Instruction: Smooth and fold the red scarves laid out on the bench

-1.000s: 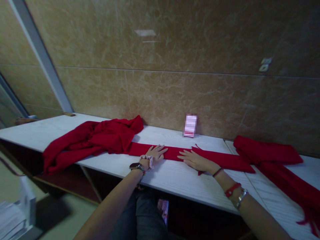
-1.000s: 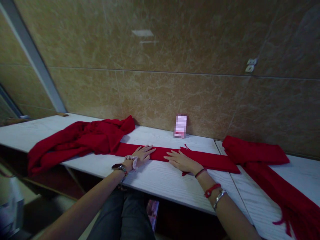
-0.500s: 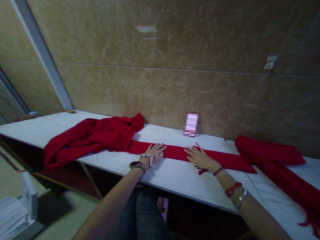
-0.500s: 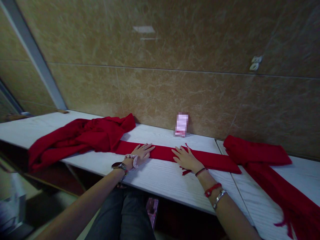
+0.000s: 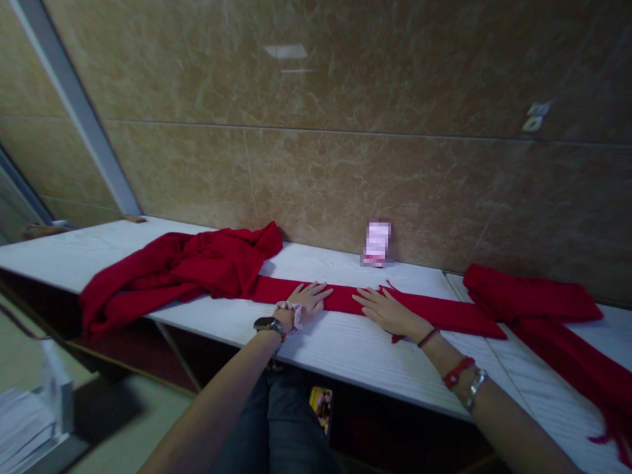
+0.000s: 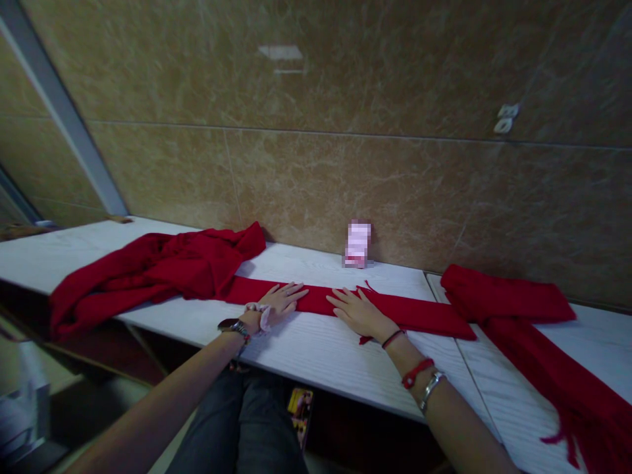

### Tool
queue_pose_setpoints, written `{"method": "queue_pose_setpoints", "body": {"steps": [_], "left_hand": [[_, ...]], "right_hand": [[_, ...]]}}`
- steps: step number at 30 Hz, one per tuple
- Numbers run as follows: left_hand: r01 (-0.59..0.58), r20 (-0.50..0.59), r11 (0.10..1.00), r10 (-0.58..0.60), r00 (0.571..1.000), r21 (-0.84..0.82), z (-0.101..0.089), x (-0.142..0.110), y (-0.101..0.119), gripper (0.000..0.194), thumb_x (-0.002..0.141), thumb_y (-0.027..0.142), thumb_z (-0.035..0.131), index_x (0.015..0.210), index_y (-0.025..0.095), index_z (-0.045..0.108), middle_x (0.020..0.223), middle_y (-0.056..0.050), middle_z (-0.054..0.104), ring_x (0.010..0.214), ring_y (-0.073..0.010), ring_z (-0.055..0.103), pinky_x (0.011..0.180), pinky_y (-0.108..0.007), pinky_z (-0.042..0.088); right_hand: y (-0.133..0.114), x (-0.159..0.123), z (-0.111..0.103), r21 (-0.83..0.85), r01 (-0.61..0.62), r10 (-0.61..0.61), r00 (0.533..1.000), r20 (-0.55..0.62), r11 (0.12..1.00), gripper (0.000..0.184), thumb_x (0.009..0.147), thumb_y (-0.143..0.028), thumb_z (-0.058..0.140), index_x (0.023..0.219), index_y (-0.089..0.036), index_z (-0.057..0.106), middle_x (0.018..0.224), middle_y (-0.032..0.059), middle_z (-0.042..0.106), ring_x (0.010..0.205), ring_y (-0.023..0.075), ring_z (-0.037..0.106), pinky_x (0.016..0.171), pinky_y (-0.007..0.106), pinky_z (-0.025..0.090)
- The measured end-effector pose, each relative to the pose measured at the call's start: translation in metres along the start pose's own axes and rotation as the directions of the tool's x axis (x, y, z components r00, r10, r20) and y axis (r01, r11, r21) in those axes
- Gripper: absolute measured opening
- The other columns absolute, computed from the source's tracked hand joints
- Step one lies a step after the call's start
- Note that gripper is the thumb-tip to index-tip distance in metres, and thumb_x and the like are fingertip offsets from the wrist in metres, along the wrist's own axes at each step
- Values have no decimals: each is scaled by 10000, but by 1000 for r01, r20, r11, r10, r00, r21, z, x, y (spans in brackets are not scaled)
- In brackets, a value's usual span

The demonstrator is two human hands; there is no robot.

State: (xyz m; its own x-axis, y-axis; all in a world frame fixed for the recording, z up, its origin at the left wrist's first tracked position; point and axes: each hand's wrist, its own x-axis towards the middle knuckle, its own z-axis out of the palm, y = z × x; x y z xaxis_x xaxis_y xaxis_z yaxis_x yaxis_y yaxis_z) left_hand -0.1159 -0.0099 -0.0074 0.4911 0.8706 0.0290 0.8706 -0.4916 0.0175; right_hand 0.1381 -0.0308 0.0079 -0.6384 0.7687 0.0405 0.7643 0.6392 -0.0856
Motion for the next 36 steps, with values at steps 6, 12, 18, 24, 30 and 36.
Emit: {"method": "queue_pose_setpoints", "body": {"steps": [6,12,18,24,30,36], "left_hand": [[10,8,1000,-10,1000,-13,-4,-3,3,468,906,289,287,1375,285,293,1457,-1,219,1339,-237,160,1066,-462,154],[63,-43,998,-64,997,-28,-9,-5,8,472,910,301,290,1379,248,291,1458,-24,217,1341,-225,159,1070,-440,166],[66,-13,998,-66,998,-22,-8,-5,8,455,917,299,272,1363,236,330,1447,-24,246,1336,-226,177,1071,-442,162],[79,-14,997,-79,997,-23,-7,-4,8,462,912,303,277,1363,217,330,1437,-28,271,1330,-211,201,1074,-437,165],[136,-30,989,-137,990,-51,-8,-5,8,479,902,304,279,1364,187,329,1425,-46,293,1326,-216,215,1071,-439,180],[127,-2,991,-128,992,-39,-7,-4,7,478,904,297,267,1370,201,319,1431,-43,281,1329,-225,203,1068,-463,177]], "right_hand": [[-2,0,0,-2,34,-34,998,49,999,500,927,-417,175,1387,-249,276,1460,40,236,1336,261,159,1052,538,121],[-4,3,0,-16,51,-51,999,-18,999,487,931,-381,183,1390,-244,271,1464,63,229,1334,244,173,1056,513,132],[-9,7,4,43,104,-106,994,36,994,480,928,-407,185,1373,-271,301,1453,36,261,1338,221,166,1049,534,137],[-13,16,5,23,60,-58,996,-63,998,497,927,-392,188,1390,-232,272,1470,54,213,1337,230,167,1053,513,154],[-25,29,7,63,77,-79,997,21,995,503,924,-413,182,1380,-237,297,1462,49,240,1342,242,145,1048,526,148],[-28,29,7,50,91,-91,996,-18,995,501,924,-406,195,1393,-242,264,1474,47,206,1346,239,118,1054,515,128]]}}
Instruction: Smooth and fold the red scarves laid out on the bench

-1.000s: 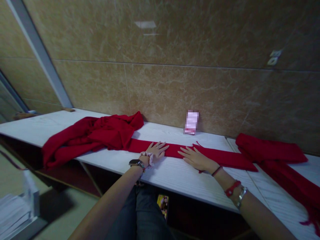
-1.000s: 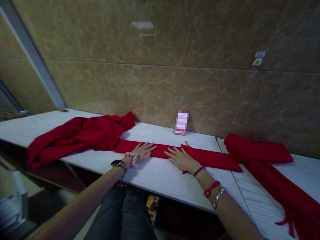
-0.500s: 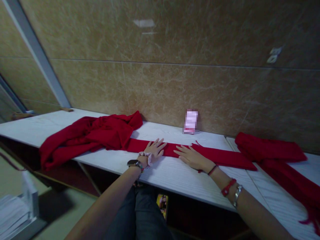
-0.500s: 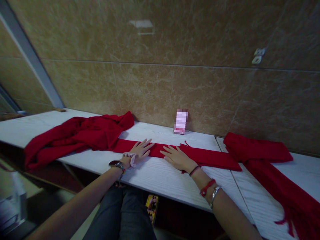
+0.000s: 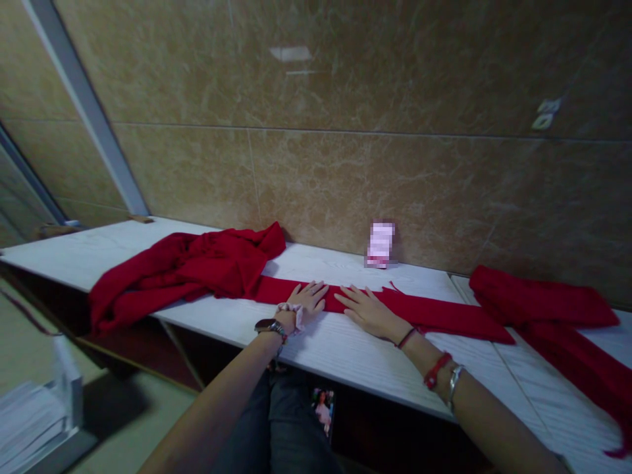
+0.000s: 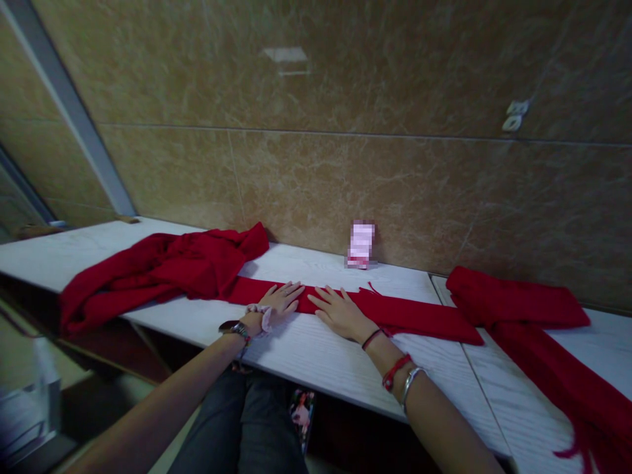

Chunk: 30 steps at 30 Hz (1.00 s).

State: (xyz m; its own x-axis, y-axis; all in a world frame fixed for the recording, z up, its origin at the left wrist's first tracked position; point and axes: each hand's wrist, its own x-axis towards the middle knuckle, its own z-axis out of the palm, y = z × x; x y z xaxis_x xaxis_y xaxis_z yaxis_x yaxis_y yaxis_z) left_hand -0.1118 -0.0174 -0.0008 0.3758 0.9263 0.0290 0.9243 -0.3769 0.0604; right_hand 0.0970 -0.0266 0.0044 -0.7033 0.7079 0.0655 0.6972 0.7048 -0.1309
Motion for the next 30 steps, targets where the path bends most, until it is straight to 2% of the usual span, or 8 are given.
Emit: {"method": "queue_pose_setpoints", "body": {"steps": [4,9,16,18,20,23,25,30], "left_hand": [[47,-53,999,-48,997,-8,5,3,-3,476,891,305,287,1354,217,350,1428,-40,289,1324,-223,221,1073,-450,174],[279,-102,959,-283,954,-49,14,7,-20,471,878,318,298,1327,212,392,1415,-69,313,1311,-233,254,1051,-465,209],[413,-132,909,-418,899,-63,1,-6,-47,487,878,345,330,1337,190,376,1420,-88,299,1314,-246,245,1066,-447,189],[383,-212,922,-385,898,-53,-1,-7,-41,491,883,323,323,1350,175,355,1426,-94,285,1318,-241,236,1070,-440,186],[239,-257,970,-243,935,-46,1,-5,-29,484,896,308,296,1359,173,339,1440,-80,256,1329,-219,207,1072,-410,198],[-48,-142,998,42,989,-37,8,-2,-9,479,912,364,282,1371,233,315,1456,-27,221,1340,-207,170,1072,-402,199],[-123,-38,992,122,992,-36,11,0,1,471,915,402,276,1367,275,315,1449,-5,242,1336,-218,180,1073,-435,173],[151,-29,983,-154,988,-100,9,-6,-2,444,912,348,274,1346,299,354,1428,0,293,1323,-232,218,1058,-476,177]], "right_hand": [[-2,-1,-1,28,24,-26,997,66,999,486,923,-420,188,1378,-280,289,1466,27,233,1346,227,130,1046,539,129],[-1,-4,-1,20,26,-27,997,74,999,482,924,-418,190,1375,-285,297,1466,39,230,1340,242,153,1038,551,136],[1,-3,0,30,11,-11,1000,12,999,504,924,-423,169,1380,-252,299,1454,65,262,1333,231,186,1052,509,154],[3,0,2,10,-44,44,997,-67,999,516,922,-409,180,1393,-216,270,1456,80,253,1334,233,181,1053,504,157],[6,1,5,-20,-125,122,983,-136,992,514,920,-383,198,1395,-198,261,1460,82,242,1336,240,171,1052,518,147],[11,1,10,-80,-217,206,970,-131,973,505,911,-353,227,1380,-179,296,1446,95,271,1325,265,203,1034,558,154],[14,0,12,-112,-230,221,972,-84,967,507,907,-347,233,1372,-163,315,1432,108,298,1307,278,250,1020,573,176],[17,-3,11,-119,-215,213,977,-29,969,520,906,-332,222,1375,-124,303,1436,129,277,1300,282,266,1016,559,208]]}}
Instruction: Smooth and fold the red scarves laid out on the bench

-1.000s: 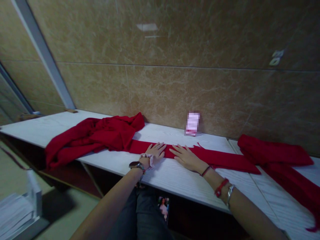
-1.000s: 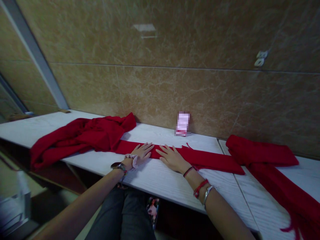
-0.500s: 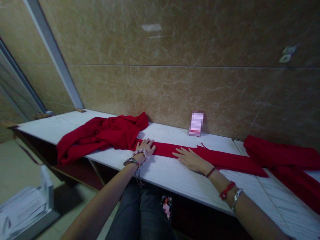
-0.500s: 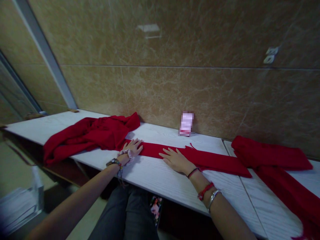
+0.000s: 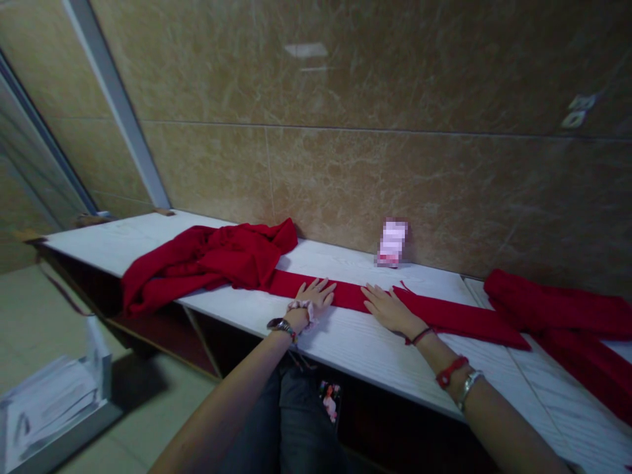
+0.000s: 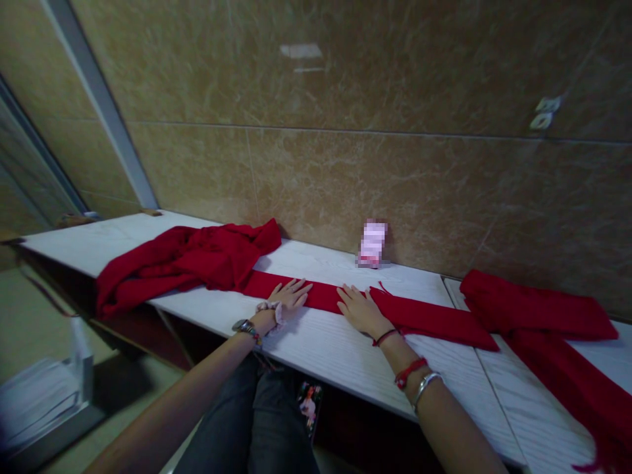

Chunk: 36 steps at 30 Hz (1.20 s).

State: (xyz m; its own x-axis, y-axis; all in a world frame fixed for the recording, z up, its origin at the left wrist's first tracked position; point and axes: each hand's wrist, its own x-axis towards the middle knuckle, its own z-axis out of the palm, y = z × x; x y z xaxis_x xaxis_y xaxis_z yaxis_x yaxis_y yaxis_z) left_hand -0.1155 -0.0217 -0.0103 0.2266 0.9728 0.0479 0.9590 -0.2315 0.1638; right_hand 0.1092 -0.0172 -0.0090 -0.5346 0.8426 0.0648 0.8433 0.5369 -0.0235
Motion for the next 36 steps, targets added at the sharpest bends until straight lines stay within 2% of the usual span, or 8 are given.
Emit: {"method": "queue_pose_setpoints", "body": {"steps": [4,10,13,18,22,28,32,36], "left_hand": [[137,-73,990,-138,988,-17,-7,-10,-30,466,896,333,283,1345,238,367,1429,-55,289,1316,-268,224,1043,-489,190],[-5,-112,1000,2,994,-23,-15,17,-62,435,855,322,384,1252,170,477,1303,-96,466,1234,-266,354,1020,-397,261],[-99,-84,995,96,992,-33,-10,47,-55,400,833,306,443,1192,153,529,1215,-78,545,1166,-237,431,980,-304,317],[-219,-16,974,219,976,-51,5,77,-36,359,825,313,484,1145,170,559,1194,-55,564,1136,-213,469,964,-277,336],[-253,24,967,254,967,-34,12,76,-32,355,858,299,446,1194,212,516,1310,-70,465,1238,-226,373,1024,-369,278],[-255,52,967,254,966,7,6,66,-28,421,888,317,391,1290,198,428,1396,-102,341,1296,-270,274,1043,-461,234],[-274,38,962,274,961,7,-5,66,-22,452,869,270,434,1310,172,402,1354,-93,410,1263,-221,342,1045,-364,269],[-267,58,964,268,962,-21,-15,75,-17,372,816,244,535,1178,161,540,1203,-75,555,1107,-172,506,945,-237,374]], "right_hand": [[0,0,0,8,-9,10,1000,-24,1000,495,909,-312,237,1366,-144,325,1428,122,304,1301,266,268,1019,540,217],[-9,4,-6,78,83,-62,970,-235,994,433,883,-294,385,1254,-93,482,1336,160,439,1251,236,358,1038,436,255],[-24,6,-12,124,179,-137,947,-290,976,377,863,-274,445,1172,-87,553,1203,144,559,1120,195,481,978,334,351],[-55,11,-13,19,237,-228,953,-200,971,296,837,-236,492,1083,-111,600,1048,118,622,1001,191,523,868,308,418],[-72,16,-11,-71,215,-224,962,-153,974,278,851,-216,474,1099,-142,579,1038,111,613,973,183,528,835,296,425],[-73,16,-14,-141,180,-197,973,-120,973,286,862,-100,401,1094,-127,566,1026,116,611,950,184,541,790,288,451],[-74,16,-20,-192,217,-234,969,-73,957,272,870,-102,396,1080,-120,569,994,117,620,922,192,558,740,287,470],[-78,23,-24,-222,260,-271,962,-20,940,252,865,-81,393,1022,-107,588,965,122,633,902,195,579,728,294,476]]}}
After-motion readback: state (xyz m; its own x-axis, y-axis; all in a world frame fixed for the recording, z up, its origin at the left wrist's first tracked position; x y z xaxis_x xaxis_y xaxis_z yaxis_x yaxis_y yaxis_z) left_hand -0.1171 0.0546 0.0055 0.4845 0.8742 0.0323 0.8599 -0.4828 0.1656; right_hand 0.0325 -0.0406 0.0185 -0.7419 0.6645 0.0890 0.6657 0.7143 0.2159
